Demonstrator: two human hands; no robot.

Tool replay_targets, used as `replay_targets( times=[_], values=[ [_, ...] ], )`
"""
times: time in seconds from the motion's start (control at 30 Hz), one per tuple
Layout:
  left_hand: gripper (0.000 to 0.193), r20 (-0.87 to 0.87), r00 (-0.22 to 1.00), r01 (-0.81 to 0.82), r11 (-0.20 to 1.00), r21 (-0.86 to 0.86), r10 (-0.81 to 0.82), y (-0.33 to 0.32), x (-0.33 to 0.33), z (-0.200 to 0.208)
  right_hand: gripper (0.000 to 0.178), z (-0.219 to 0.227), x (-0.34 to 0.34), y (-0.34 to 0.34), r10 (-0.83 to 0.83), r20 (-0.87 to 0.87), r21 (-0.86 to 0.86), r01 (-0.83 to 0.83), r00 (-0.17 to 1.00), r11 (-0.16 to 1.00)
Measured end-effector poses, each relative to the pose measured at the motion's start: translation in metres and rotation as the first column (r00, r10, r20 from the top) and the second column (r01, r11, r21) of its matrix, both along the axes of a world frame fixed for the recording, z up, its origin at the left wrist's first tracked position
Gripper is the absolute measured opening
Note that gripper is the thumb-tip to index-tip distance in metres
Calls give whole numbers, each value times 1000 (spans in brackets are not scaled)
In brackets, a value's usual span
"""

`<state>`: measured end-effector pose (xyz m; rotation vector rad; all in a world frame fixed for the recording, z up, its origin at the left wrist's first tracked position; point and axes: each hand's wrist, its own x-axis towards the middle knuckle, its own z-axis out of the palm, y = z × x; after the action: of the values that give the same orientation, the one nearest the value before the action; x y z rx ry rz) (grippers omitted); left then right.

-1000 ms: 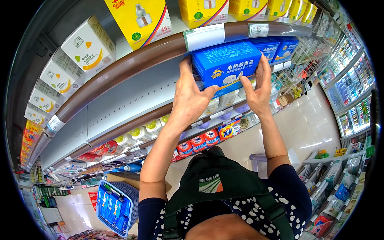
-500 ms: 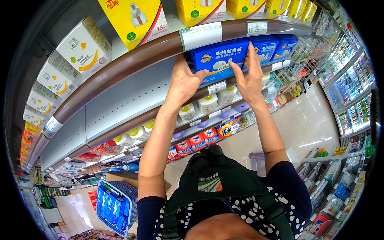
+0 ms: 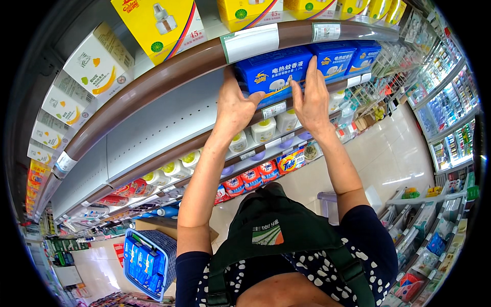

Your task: The person repeatedly picks up blue boxes from a shopping basket and places them onto a shelf in a store aisle. They handle the boxes one at a time, arranging them in a row on the shelf.

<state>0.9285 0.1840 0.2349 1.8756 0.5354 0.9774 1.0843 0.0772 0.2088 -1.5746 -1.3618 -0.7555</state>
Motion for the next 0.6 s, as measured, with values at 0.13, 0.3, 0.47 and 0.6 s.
replay_targets(
  times=[0.13,0.3,0.47,0.6],
  values=[
    [75,28,999,-28,999,-24,28,-2,5,-11,63,-9,-6,5,-48,58,59,45,997,997],
    [64,-12,989,-144,978,148,148,2,8,-18,65,-24,-17,9,-170,64,0,170,983,985],
    [84,97,963,-270,910,315,252,-15,14,-44,60,-24,-45,-10,-202,59,15,202,978,979],
    [82,239,951,-272,901,337,198,-53,-60,-43,47,-26,-113,-7,127,-19,128,-123,992,984]
  ],
)
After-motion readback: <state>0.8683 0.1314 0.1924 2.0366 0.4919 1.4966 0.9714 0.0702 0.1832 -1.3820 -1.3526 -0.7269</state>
